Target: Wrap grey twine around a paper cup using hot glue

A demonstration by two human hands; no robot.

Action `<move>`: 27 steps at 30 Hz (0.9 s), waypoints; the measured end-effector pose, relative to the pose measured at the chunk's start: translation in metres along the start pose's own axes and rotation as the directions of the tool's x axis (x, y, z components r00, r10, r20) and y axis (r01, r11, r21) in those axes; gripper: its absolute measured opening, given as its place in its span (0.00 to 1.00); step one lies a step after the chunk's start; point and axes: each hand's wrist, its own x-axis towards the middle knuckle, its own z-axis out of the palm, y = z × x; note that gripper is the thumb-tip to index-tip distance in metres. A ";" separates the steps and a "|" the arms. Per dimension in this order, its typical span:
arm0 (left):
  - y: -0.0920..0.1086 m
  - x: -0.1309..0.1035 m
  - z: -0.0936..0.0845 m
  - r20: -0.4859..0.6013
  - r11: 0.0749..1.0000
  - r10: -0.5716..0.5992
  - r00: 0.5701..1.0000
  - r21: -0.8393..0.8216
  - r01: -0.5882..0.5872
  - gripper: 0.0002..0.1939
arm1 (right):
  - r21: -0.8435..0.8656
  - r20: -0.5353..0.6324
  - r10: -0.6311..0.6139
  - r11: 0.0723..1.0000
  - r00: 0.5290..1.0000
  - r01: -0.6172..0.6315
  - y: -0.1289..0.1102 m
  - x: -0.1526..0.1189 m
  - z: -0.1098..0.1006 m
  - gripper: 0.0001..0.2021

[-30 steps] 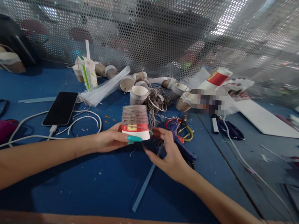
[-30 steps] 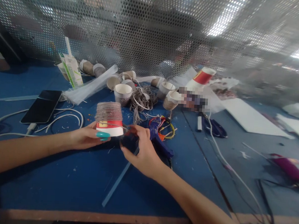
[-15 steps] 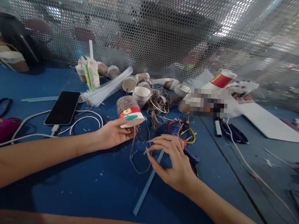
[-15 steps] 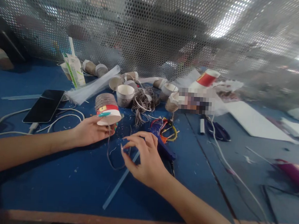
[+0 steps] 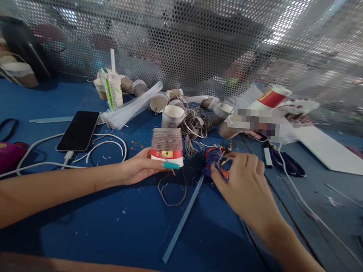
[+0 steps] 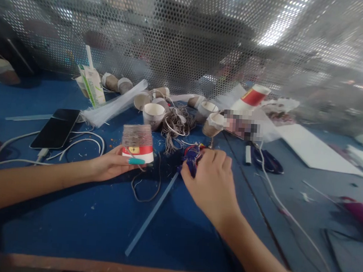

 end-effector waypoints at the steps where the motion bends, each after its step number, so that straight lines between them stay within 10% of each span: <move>1: 0.000 0.000 0.001 -0.016 1.000 0.002 1.000 -0.002 -0.002 0.26 | -0.075 0.120 0.056 0.996 0.991 -0.047 0.004 0.001 -0.003 0.18; 4: 0.000 0.001 0.001 -0.048 1.000 0.003 0.999 -0.005 -0.003 0.25 | -0.097 0.411 0.067 0.995 0.909 -0.029 0.013 0.001 -0.011 0.17; 8: -0.001 0.002 -0.001 -0.037 1.000 -0.007 0.999 0.004 0.007 0.26 | -0.036 0.505 -0.007 0.999 0.863 0.030 0.018 -0.002 -0.016 0.13; 21: -0.002 0.003 -0.003 -0.060 1.000 -0.020 0.998 -0.004 0.020 0.26 | -0.150 0.362 0.175 0.980 0.915 -0.128 0.001 0.014 0.000 0.08; 27: -0.001 0.003 -0.001 -0.052 1.000 -0.031 0.998 0.002 0.031 0.27 | 0.230 0.058 0.098 0.967 0.993 -0.109 0.006 0.010 0.000 0.02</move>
